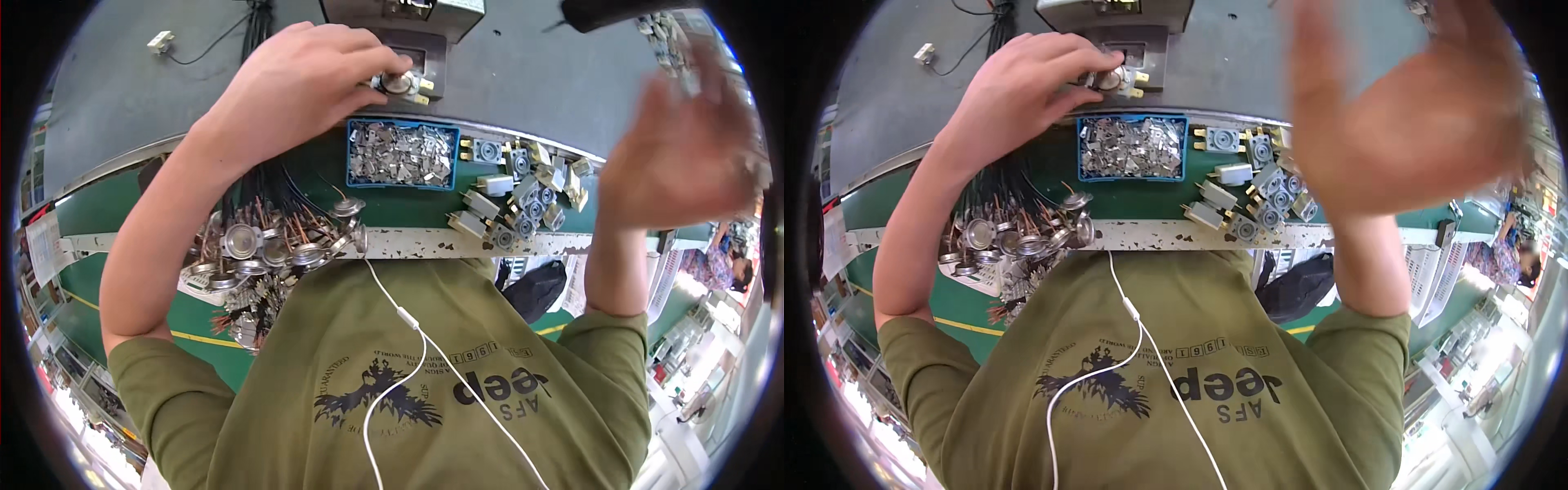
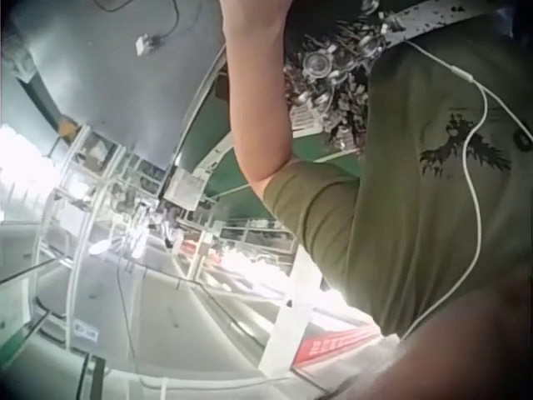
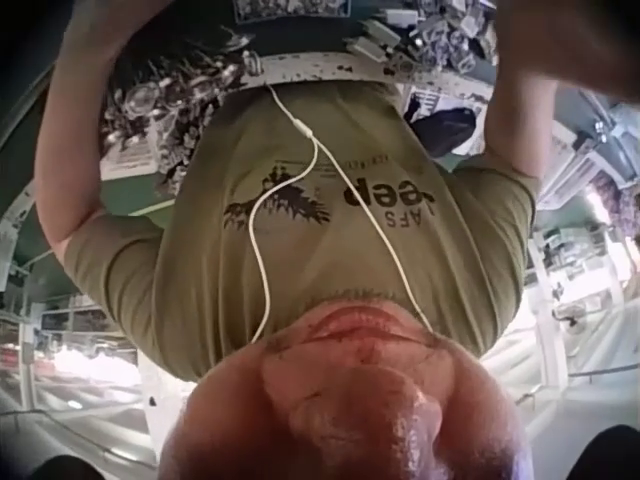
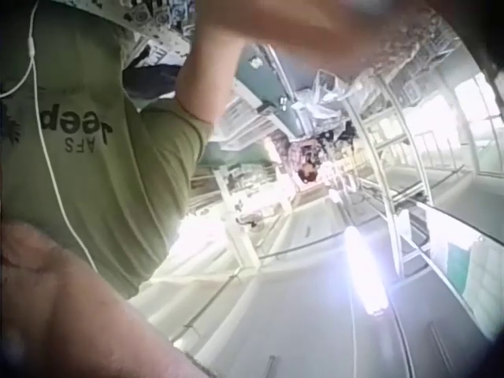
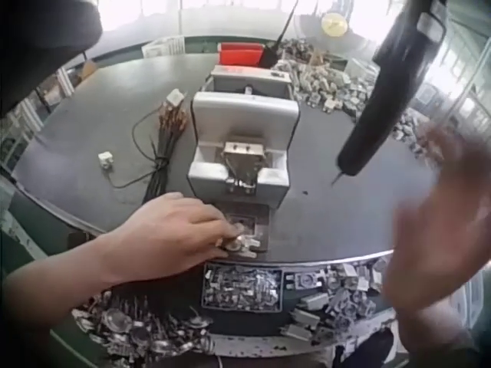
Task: Assembling electrical wiring harnesses by connecting wires to components and securing them using a powered screwdriver at a factory station.
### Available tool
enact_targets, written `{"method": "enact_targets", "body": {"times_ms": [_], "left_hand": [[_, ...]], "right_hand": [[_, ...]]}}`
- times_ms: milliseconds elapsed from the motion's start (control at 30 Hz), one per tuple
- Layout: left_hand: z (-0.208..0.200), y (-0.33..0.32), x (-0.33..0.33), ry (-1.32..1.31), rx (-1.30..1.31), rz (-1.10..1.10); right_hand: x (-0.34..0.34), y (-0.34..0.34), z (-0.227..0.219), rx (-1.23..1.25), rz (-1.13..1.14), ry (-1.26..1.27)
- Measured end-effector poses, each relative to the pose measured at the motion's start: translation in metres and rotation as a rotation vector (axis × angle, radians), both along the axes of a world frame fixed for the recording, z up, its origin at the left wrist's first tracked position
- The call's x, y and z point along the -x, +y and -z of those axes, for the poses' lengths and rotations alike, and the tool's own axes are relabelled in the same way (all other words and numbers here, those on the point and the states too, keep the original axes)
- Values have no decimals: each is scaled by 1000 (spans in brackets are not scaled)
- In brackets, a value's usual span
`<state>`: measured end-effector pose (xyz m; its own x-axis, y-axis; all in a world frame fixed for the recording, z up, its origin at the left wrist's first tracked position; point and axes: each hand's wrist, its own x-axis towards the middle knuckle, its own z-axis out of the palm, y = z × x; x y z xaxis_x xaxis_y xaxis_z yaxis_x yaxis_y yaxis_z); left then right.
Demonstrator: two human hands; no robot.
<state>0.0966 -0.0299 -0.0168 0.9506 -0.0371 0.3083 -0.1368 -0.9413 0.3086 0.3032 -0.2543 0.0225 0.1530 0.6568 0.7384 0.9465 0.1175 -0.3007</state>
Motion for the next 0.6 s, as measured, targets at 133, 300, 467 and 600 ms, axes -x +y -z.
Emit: {"method": "enact_targets", "body": {"times_ms": [133, 300, 467, 600], "left_hand": [[-23, 40, 27, -291, 119, -458], [-69, 111, 46, -506, -7, -811], [-68, 55, 65, -15, 46, -579], [-55, 35, 78, 312, 128, -282]], "right_hand": [[20, -29, 36, 694, -98, -33], [34, -39, 45, 899, 77, -122], [27, -44, 46, 756, 90, -43], [26, -40, 22, 612, 125, 122]]}}
